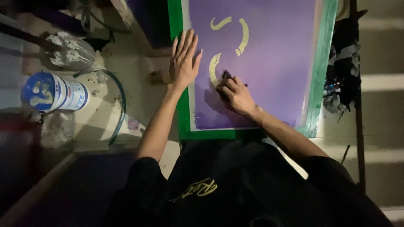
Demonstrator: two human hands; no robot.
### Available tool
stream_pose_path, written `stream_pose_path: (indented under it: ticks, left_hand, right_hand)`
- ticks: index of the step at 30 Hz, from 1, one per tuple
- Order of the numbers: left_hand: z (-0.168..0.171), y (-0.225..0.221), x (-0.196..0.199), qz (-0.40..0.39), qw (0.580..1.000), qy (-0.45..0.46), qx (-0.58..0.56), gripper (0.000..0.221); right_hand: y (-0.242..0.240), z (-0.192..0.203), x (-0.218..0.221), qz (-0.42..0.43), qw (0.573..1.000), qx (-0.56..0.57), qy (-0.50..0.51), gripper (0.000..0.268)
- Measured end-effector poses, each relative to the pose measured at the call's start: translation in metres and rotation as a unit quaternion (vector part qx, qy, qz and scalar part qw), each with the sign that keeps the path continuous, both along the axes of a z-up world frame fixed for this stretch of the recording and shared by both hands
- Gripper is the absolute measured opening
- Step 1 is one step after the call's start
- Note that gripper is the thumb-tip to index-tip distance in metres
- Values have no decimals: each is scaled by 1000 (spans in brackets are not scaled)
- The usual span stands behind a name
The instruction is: Cleaning yellow ink residue from a screen printing frame using a cloth and water from a bottle.
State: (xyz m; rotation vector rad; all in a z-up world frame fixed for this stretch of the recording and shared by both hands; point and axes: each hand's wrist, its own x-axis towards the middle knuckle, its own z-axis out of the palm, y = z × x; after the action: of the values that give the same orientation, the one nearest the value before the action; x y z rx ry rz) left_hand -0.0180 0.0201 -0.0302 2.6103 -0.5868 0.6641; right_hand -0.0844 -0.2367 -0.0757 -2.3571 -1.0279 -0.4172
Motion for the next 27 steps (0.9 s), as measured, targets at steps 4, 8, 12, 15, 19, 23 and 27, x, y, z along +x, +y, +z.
stream_pose_path:
  ticks: [4,8,12,15,19,23,27]
  left_hand:
    - [3,-1,-1,2,1000,14,-7,51]
    - [5,-1,0,1,1000,11,-2,51]
    - [3,-2,-1,5,1000,11,-2,49]
    - [5,1,-1,3,1000,15,15,49]
    - [6,-5,-1,3,1000,-6,-3,45]
    - [0,-2,0,-1,1000,-3,-16,46]
    - [-1,-7,-5,-9,999,-10,-40,45]
  right_hand:
    - [4,7,-1,-48,999,19,-4,19]
    - [9,24,-3,40,999,-12,-30,19]
    - [23,37,2,-35,998,43,-5,15]
    - [30,39,6,51,998,-24,-36,11]
    - [37,43,16,24,997,32,-63,9]
    - [37,31,28,2,998,20,-55,15]
    - [53,32,29,-120,988,31,-92,10]
